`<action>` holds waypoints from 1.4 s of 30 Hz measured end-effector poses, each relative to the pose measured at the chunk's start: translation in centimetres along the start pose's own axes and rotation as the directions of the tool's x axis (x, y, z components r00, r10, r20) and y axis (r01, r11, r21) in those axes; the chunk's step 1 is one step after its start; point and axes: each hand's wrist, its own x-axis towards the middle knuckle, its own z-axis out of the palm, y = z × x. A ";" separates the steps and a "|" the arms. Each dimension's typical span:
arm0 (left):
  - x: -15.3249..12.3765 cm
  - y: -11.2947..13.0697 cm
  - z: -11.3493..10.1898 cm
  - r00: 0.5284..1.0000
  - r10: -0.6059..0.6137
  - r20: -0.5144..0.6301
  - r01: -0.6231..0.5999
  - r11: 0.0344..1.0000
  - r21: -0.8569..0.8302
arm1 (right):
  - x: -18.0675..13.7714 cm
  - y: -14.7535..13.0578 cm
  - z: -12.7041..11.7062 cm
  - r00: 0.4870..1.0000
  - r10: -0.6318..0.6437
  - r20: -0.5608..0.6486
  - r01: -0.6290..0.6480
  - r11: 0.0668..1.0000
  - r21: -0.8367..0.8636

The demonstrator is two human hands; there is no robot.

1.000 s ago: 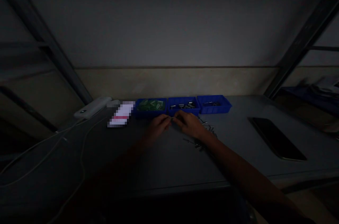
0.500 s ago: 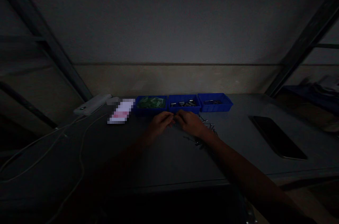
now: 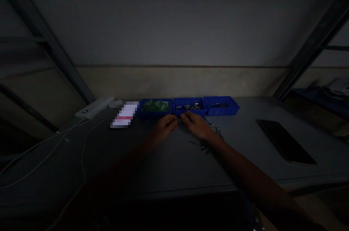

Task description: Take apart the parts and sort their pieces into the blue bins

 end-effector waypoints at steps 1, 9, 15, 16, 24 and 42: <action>0.0 0.1 0.0 1.000 0.004 -0.003 -0.004 1.000 -0.012 | 0.0 0.0 0.0 1.000 0.000 0.019 0.000 1.000 -0.004; -0.6 0.1 0.6 0.999 0.045 0.023 -0.049 0.979 0.197 | 0.3 0.8 -0.1 0.998 -0.063 -0.027 0.060 0.993 -0.099; -2.2 0.9 2.5 0.924 0.200 0.325 -0.349 0.788 0.507 | 1.0 1.8 -1.1 0.957 0.067 -0.283 -0.152 0.945 -0.291; -2.5 1.2 2.8 0.901 0.213 0.378 -0.397 0.758 0.518 | 1.1 1.9 -1.1 0.947 0.096 -0.307 -0.195 0.930 -0.311; -2.6 1.5 3.3 0.875 0.220 0.431 -0.448 0.705 0.550 | 1.3 2.4 -0.8 0.926 0.196 -0.323 -0.315 0.873 -0.373; -0.2 0.2 0.0 0.917 0.376 -0.135 -0.276 0.840 0.468 | 0.1 0.4 0.4 0.996 -0.057 0.065 0.059 0.997 -0.042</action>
